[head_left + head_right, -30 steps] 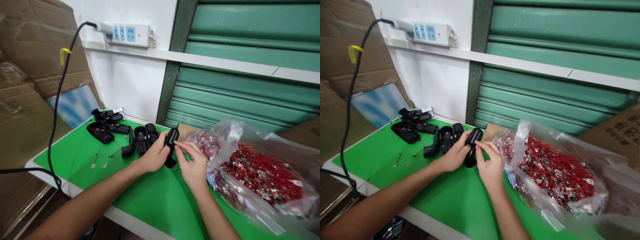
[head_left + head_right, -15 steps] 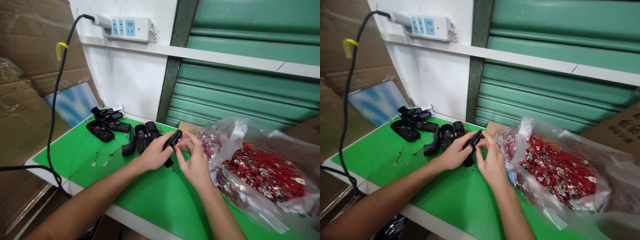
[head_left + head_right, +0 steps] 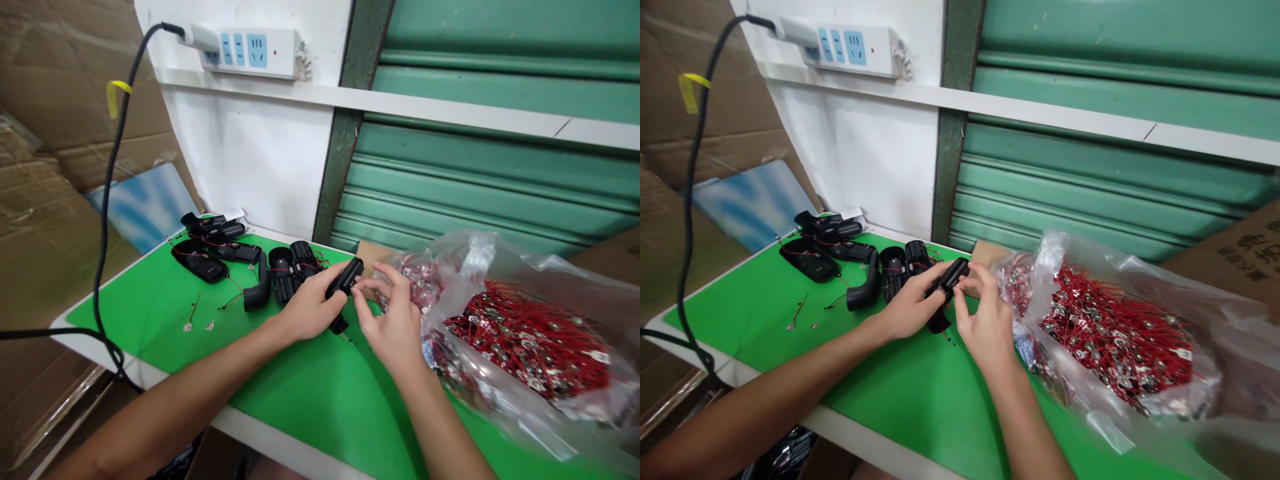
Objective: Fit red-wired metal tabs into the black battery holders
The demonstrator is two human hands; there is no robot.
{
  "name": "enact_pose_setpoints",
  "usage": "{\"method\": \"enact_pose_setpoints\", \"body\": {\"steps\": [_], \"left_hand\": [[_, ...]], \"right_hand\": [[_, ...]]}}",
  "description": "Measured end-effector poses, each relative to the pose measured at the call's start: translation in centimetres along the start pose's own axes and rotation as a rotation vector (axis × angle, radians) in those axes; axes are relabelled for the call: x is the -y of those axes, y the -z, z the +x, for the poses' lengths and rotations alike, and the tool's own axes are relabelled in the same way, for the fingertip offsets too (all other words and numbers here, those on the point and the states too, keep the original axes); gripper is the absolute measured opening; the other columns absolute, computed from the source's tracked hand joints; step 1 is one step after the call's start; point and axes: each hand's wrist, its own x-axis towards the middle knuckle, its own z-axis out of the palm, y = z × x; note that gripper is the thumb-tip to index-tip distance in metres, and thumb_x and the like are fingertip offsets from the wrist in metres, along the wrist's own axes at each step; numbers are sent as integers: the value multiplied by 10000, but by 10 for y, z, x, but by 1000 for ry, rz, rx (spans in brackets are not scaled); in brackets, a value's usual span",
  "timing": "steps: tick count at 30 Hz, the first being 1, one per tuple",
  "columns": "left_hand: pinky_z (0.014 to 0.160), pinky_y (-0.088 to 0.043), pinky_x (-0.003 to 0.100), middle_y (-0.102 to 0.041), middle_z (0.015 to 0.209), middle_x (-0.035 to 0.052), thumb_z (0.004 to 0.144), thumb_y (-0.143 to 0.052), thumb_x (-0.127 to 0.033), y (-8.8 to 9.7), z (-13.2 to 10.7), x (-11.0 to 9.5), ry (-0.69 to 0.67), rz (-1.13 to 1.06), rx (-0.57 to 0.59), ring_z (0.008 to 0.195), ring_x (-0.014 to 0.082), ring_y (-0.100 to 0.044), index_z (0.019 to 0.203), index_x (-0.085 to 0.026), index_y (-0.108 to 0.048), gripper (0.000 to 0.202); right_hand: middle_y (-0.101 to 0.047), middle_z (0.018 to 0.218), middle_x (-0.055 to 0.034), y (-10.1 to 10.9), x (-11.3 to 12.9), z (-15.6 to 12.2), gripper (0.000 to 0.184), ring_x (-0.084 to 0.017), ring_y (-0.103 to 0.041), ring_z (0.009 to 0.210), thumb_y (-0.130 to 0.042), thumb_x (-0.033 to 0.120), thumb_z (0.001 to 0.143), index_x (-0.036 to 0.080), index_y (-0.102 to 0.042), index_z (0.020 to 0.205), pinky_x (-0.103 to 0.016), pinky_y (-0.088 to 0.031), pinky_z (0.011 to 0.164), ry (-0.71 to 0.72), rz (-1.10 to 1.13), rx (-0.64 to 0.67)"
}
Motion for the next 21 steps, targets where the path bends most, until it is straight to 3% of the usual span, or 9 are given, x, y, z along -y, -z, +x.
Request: {"method": "enact_pose_setpoints", "body": {"steps": [9, 21], "left_hand": [[1181, -402, 317, -585, 1495, 83, 903, -466, -173, 0, 1, -1, 2, 6, 2, 1329, 210, -581, 1489, -144, -505, 588], [1137, -449, 338, -605, 1468, 95, 906, -459, -167, -1, 0, 2, 14, 20, -8, 1283, 213, -607, 1502, -132, -493, 598]], "right_hand": [[-750, 950, -24, 2, -2, 2, 437, -213, -763, 980, -602, 195, 959, 240, -418, 1352, -380, -608, 897, 53, 45, 63], [-752, 952, -33, -3, -3, 0, 328, -216, -780, 935, -623, 170, 944, 243, -452, 1214, -324, -639, 779, 69, 32, -18]]}}
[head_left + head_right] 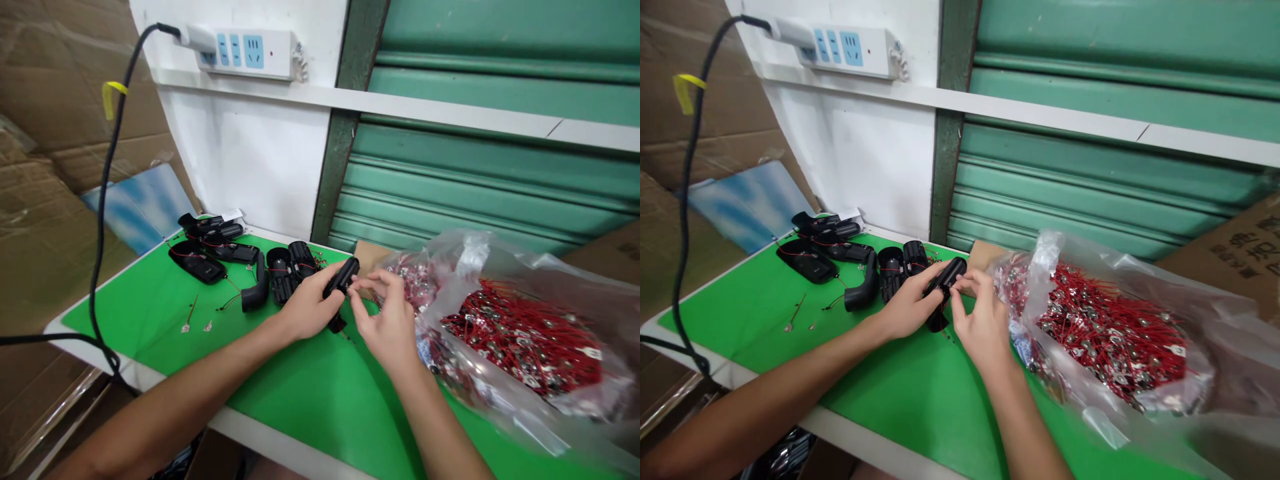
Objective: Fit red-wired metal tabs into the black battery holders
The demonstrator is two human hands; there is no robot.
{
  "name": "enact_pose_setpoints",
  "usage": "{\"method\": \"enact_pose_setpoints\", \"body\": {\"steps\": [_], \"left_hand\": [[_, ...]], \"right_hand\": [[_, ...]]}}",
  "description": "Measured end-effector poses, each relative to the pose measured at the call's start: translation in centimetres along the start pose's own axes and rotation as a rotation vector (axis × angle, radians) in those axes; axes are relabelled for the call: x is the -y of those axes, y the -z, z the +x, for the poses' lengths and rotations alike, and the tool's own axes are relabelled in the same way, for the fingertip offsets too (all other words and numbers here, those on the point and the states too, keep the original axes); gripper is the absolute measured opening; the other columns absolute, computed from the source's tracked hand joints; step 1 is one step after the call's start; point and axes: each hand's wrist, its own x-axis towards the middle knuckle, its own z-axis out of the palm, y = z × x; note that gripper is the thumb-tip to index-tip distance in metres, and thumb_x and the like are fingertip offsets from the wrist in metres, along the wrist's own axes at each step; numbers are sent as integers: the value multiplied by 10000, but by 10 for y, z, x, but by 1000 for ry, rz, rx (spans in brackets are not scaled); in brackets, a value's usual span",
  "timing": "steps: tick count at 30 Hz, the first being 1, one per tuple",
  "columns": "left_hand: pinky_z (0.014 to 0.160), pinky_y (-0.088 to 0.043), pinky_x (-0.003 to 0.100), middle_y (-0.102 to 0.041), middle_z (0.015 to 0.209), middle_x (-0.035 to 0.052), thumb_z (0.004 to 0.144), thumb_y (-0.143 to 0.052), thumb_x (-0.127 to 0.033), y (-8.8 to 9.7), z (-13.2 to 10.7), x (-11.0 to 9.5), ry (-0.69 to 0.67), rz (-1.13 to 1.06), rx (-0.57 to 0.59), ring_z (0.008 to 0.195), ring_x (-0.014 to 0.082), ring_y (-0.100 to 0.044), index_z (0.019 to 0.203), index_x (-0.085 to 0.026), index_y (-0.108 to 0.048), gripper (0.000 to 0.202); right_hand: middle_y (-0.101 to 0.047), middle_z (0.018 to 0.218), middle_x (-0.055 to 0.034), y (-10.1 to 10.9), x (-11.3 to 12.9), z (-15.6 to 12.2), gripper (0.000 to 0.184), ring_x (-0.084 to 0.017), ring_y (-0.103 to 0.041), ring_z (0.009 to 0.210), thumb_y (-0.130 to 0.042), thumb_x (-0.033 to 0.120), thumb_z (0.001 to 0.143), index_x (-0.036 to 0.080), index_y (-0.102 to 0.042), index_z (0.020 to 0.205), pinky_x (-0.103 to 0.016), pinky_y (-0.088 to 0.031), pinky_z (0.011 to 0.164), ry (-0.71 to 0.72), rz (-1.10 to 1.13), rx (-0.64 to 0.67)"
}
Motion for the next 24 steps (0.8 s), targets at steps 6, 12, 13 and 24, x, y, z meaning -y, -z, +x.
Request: {"method": "enact_pose_setpoints", "body": {"steps": [6, 12, 13, 24], "left_hand": [[1170, -431, 368, -605, 1465, 101, 912, -452, -171, -4, -1, -2, -1, -10, -16, 1294, 215, -603, 1493, -137, -502, 584], [1242, -375, 404, -557, 1509, 128, 922, -457, -174, -7, -3, 2, -44, 102, -57, 1391, 240, -536, 1529, -117, -456, 609], [1252, -366, 415, -561, 1502, 130, 924, -464, -180, -7, -4, 3, -47, 136, -66, 1400, 248, -529, 1538, -122, -448, 617], [1280, -335, 394, -540, 1538, 96, 931, -465, -178, -10, -5, 7, -72, 150, -85, 1445, 237, -501, 1537, -165, -471, 606]], "right_hand": [[-741, 1023, -89, -6, -5, -6, 292, -240, -780, 891, -592, 173, 976, 233, -463, 1231, -348, -647, 725, 86, -138, -20], [-722, 930, -76, -7, -1, -5, 212, -239, -756, 776, -537, 179, 1004, 224, -473, 1201, -348, -621, 644, 156, -279, -8], [-719, 916, -75, -7, 0, -4, 206, -237, -752, 756, -520, 177, 1008, 219, -471, 1203, -341, -612, 622, 167, -294, -2], [-697, 886, -55, -6, 1, -4, 162, -224, -741, 773, -507, 143, 997, 228, -477, 1132, -317, -593, 632, 174, -242, 11]]}}
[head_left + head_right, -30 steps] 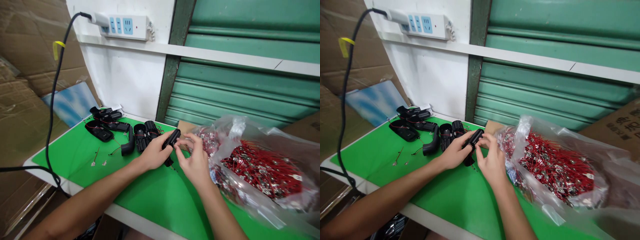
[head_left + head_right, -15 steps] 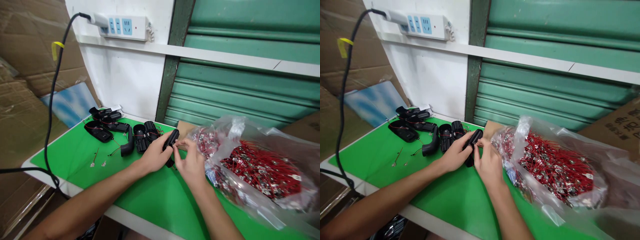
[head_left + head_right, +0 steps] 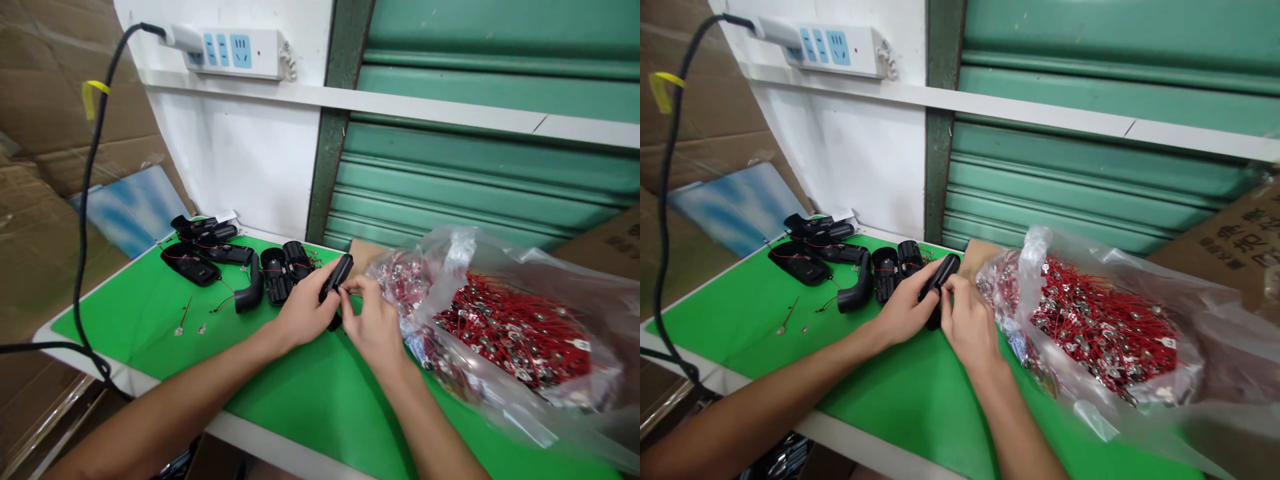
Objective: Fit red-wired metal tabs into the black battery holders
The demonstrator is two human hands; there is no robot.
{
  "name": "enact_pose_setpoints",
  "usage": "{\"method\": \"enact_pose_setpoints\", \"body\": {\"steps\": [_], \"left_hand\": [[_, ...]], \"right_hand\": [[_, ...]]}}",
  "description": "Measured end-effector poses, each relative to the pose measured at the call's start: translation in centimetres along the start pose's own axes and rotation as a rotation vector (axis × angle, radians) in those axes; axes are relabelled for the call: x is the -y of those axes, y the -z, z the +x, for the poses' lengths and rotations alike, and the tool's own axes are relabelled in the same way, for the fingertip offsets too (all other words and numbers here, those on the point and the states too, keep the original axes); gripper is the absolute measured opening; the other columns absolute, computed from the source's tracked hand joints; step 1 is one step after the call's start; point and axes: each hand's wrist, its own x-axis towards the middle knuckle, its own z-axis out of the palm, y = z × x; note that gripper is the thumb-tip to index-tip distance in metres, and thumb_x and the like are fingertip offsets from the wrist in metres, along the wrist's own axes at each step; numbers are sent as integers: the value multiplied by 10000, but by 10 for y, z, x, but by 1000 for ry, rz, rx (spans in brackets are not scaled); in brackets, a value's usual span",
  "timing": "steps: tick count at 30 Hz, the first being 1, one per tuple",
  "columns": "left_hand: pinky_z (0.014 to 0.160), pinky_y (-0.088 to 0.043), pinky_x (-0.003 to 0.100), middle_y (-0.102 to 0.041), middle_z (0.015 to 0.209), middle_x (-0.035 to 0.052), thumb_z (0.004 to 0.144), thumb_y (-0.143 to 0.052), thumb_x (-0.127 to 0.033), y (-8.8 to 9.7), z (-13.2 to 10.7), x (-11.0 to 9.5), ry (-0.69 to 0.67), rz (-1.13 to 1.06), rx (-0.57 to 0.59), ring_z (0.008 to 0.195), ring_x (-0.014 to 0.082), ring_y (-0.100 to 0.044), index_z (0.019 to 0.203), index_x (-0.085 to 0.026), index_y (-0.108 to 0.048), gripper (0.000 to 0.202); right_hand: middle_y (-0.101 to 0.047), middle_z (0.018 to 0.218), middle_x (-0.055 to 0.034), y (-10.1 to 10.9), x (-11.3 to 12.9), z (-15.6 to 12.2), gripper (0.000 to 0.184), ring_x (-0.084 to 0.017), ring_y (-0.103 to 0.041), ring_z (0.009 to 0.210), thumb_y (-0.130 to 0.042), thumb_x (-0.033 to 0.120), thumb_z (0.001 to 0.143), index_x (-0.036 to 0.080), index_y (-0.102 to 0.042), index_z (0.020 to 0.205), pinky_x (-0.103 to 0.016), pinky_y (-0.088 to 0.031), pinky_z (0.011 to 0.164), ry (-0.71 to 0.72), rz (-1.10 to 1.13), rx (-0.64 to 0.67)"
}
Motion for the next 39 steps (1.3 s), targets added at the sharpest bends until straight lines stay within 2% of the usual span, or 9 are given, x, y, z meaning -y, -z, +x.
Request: {"method": "enact_pose_setpoints", "body": {"steps": [4, 7, 11, 14, 17, 25, 28, 34, 39], "left_hand": [[1281, -321, 387, -520, 1560, 87, 935, -436, -164, -1, 3, 1, 4, -70, 21, 1447, 221, -493, 1525, -166, -478, 591], [1266, -332, 387, -491, 1576, 110, 942, -436, -182, 2, 6, 0, 12, -205, 81, 1432, 223, -494, 1534, -140, -431, 594], [1293, -262, 370, -404, 1625, 123, 954, -435, -216, 10, 11, -4, 54, -394, 167, 1501, 218, -392, 1557, -120, -337, 618], [1292, -257, 375, -370, 1642, 108, 974, -398, -226, 14, 10, -7, 92, -411, 222, 1510, 216, -366, 1574, -147, -296, 614], [1286, -271, 387, -365, 1639, 119, 1011, -362, -262, 14, 9, -9, 91, -352, 243, 1504, 229, -371, 1573, -149, -292, 577], [1267, -326, 418, -457, 1546, 163, 1032, -343, -243, 12, 8, -7, -43, -199, 235, 1443, 234, -446, 1544, -136, -314, 524], [1263, -333, 432, -458, 1530, 176, 1034, -335, -244, 13, 7, -7, -54, -155, 241, 1427, 234, -461, 1546, -135, -299, 524], [1260, -335, 440, -434, 1528, 206, 1045, -304, -255, 13, 5, -6, -56, -115, 232, 1446, 245, -442, 1541, -111, -275, 517], [1249, -348, 435, -433, 1522, 212, 1043, -288, -240, 12, 5, -5, -70, -112, 232, 1440, 239, -446, 1522, -101, -274, 499]], "right_hand": [[-699, 900, -36, 2, -1, 1, 191, -210, -739, 779, -553, 146, 974, 241, -506, 1134, -317, -607, 665, -70, 103, 15], [-704, 944, -29, 7, -3, 6, 247, -195, -730, 827, -636, 193, 940, 249, -540, 1160, -327, -625, 748, -198, 265, -7], [-613, 1326, -122, 10, -8, 11, 358, -267, -633, 1215, -654, 278, 928, 250, -555, 1271, -424, -611, 921, -386, 386, -98], [-539, 1474, -146, 8, -9, 10, 547, -271, -629, 1258, -610, 291, 951, 256, -436, 1469, -433, -615, 943, -457, 511, 10], [-553, 1478, -153, 7, -6, 8, 601, -263, -677, 1193, -597, 290, 957, 244, -391, 1520, -407, -634, 909, -477, 569, 90], [-687, 1255, -129, 7, -4, 9, 606, -220, -752, 907, -652, 221, 886, 240, -438, 1452, -365, -669, 740, -508, 621, 118], [-668, 1301, -135, 5, -3, 7, 622, -219, -748, 927, -656, 198, 876, 246, -439, 1457, -360, -663, 741, -511, 602, 118], [-580, 1441, -157, 0, -1, 1, 632, -229, -717, 1091, -617, 231, 936, 246, -373, 1519, -400, -627, 908, -488, 578, 117], [-548, 1467, -164, -3, 2, -2, 636, -233, -700, 1108, -609, 240, 952, 245, -355, 1535, -407, -614, 922, -484, 544, 94]]}}
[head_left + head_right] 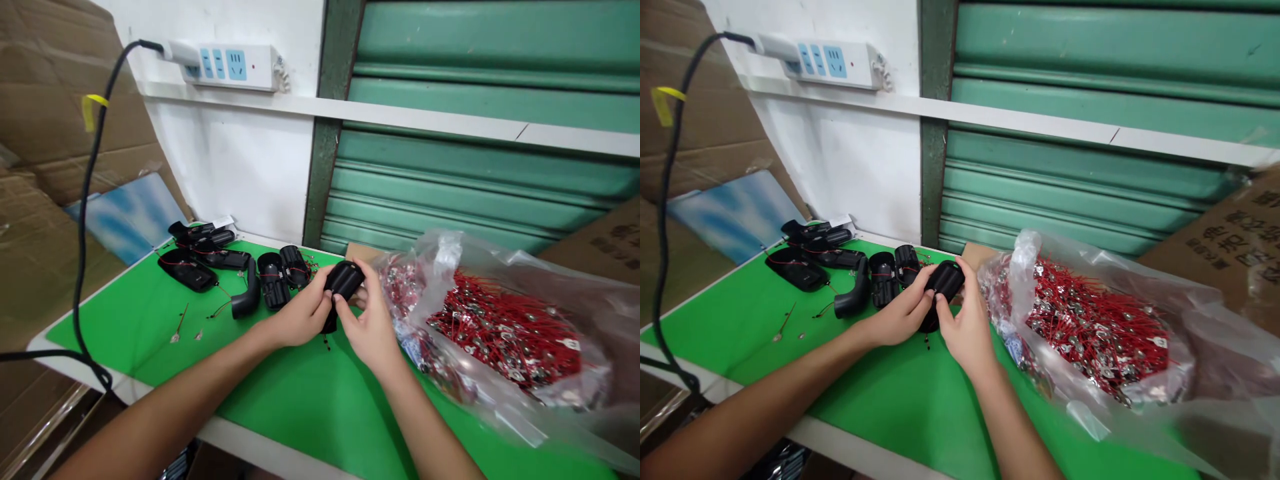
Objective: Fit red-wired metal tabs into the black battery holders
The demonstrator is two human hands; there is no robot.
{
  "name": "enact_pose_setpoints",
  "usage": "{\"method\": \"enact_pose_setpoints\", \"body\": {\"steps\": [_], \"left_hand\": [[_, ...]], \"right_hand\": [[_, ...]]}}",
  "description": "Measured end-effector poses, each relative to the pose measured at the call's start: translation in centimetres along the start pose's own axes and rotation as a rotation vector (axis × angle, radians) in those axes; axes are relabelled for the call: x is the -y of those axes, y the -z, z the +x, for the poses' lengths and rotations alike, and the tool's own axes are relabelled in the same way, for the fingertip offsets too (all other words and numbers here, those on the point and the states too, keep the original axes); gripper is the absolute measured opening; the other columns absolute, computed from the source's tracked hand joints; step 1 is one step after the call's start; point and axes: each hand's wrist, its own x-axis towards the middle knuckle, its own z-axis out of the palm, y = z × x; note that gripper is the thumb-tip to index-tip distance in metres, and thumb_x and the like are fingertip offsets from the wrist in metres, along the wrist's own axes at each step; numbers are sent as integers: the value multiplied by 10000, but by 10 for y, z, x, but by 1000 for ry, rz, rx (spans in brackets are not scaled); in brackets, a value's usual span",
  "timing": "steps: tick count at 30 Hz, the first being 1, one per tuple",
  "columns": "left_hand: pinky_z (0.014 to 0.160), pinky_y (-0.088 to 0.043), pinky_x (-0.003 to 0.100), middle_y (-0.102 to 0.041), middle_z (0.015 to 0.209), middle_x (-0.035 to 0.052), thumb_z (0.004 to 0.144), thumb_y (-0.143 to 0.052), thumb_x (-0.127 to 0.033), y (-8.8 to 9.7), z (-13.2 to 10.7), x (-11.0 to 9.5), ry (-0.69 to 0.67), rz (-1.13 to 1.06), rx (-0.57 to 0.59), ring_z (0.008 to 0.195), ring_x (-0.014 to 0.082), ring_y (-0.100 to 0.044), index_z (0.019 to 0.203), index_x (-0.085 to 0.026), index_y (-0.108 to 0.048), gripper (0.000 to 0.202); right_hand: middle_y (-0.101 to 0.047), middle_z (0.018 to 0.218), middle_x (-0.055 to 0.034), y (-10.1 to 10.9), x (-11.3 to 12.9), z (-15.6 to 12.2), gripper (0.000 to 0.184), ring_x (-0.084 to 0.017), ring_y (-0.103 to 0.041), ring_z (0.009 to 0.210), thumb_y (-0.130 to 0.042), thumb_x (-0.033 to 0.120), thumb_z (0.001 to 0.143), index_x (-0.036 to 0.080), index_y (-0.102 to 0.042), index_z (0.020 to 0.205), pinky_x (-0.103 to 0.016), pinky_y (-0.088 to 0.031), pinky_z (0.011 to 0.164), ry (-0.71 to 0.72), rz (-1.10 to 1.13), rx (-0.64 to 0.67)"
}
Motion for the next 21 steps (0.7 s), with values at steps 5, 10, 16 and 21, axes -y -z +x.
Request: {"method": "enact_pose_setpoints", "body": {"steps": [5, 10, 16, 21], "left_hand": [[1192, -412, 417, -473, 1483, 203, 1045, -292, -240, -1, -1, 3, 5, 7, 0, 1381, 235, -500, 1505, -115, -288, 477], [1188, -410, 401, -484, 1472, 206, 1038, -305, -230, -3, -1, 4, -32, 20, -6, 1363, 230, -511, 1498, -109, -303, 475], [1179, -410, 409, -559, 1423, 120, 962, -379, -208, 2, 3, -1, 105, -143, -11, 1294, 231, -544, 1454, -163, -418, 495], [1202, -371, 425, -575, 1434, 72, 908, -420, -244, 6, 7, 2, 213, -335, -33, 1360, 254, -509, 1402, -193, -501, 503]], "right_hand": [[-544, 1454, -168, -5, 1, -3, 623, -238, -693, 1090, -594, 236, 950, 244, -357, 1526, -411, -611, 900, -9, -22, -42], [-536, 1452, -176, -11, 2, -4, 606, -257, -665, 1160, -587, 232, 936, 232, -370, 1502, -409, -609, 897, -22, -9, -91], [-557, 1434, -174, -8, 5, -3, 619, -259, -677, 1110, -615, 234, 911, 231, -399, 1491, -397, -614, 844, -24, -43, -97], [-578, 1430, -149, 0, 6, 0, 607, -242, -682, 1093, -550, 229, 936, 245, -397, 1523, -410, -603, 890, -13, -13, -47]]}}
